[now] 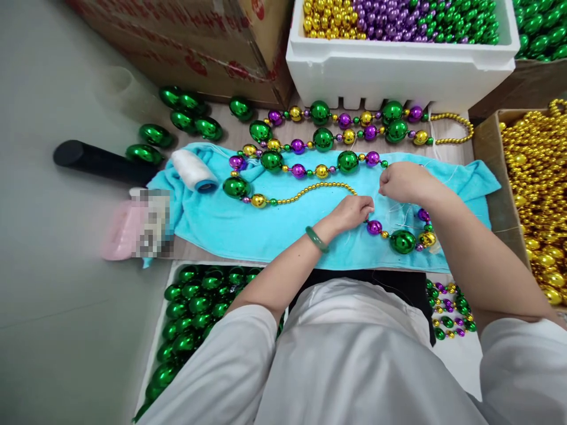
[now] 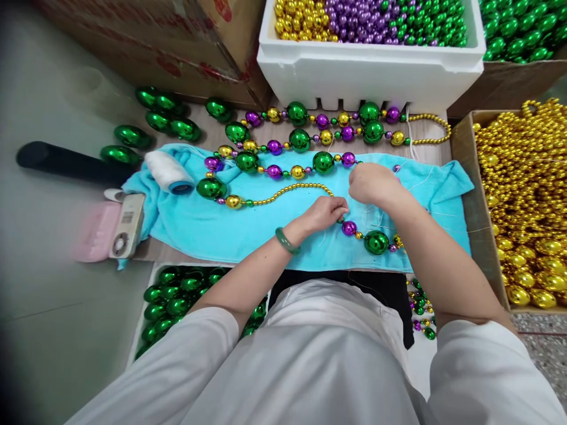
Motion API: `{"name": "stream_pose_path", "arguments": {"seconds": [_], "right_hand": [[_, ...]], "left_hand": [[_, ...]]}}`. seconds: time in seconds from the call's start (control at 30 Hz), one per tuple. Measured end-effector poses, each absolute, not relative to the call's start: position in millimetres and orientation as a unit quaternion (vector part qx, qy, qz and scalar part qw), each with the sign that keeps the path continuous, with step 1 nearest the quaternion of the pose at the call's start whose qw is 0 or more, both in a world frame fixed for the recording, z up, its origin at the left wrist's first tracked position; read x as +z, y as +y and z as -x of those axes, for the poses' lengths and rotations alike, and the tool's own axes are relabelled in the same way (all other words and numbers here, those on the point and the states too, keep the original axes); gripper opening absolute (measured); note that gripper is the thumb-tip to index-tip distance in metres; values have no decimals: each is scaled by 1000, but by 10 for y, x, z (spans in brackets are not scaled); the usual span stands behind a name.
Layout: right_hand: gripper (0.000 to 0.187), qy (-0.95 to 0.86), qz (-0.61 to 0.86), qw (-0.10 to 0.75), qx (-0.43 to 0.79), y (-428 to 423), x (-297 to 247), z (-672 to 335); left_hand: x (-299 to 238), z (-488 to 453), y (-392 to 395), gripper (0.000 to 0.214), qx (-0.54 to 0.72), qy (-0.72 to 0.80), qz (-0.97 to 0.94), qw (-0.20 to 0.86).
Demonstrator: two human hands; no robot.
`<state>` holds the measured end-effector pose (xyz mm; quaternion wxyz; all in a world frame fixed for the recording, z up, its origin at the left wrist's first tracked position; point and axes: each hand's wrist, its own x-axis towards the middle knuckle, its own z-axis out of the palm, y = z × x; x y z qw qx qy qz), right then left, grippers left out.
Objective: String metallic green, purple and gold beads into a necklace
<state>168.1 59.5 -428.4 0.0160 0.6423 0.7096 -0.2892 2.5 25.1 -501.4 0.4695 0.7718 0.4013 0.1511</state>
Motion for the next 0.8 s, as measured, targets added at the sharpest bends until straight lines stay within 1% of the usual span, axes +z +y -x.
{"name": "stream_pose_path", "arguments": {"seconds": [0.13,0.23,0.33,0.43,0.53,0.57,0.6,0.67,0.73,0.8], "right_hand": [[19,717,-618,-57,-316,589,-4307,-1490],[22,683,-632,-73,-359,613,-4275,-1432],[22,667,-647,-52,-366,630,-4191,-1418],[21,697,-643,-10,-316,616,-4124,-1363],[14,764,-571,15,-300,607,-4108,-1277],[11,787,-537,1,-304,617,-4114,-1263],[14,806,-507,-30,-302,633,-4126,-1266],[28,821,-489,-135,-263,677,-4170,-1338],[36,794,-527,-245,-179,703,-4249,-1494],[32,738,-593,-307,-94,671,-4360,-1703]], "left_hand": [[-5067,-28,253,19,158,409,-759,481],[-5116,-17,252,22,169,408,-747,498],[-5147,-6,250,19,174,406,-744,501],[-5169,-6,247,17,173,410,-745,496],[-5177,-13,245,18,173,402,-740,510],[-5175,-15,245,18,175,400,-735,520],[-5171,-17,245,17,175,399,-728,529],[-5158,-20,247,17,173,407,-717,539],[-5142,-20,248,17,166,417,-718,532],[-5120,-17,248,17,160,425,-725,517]]}}
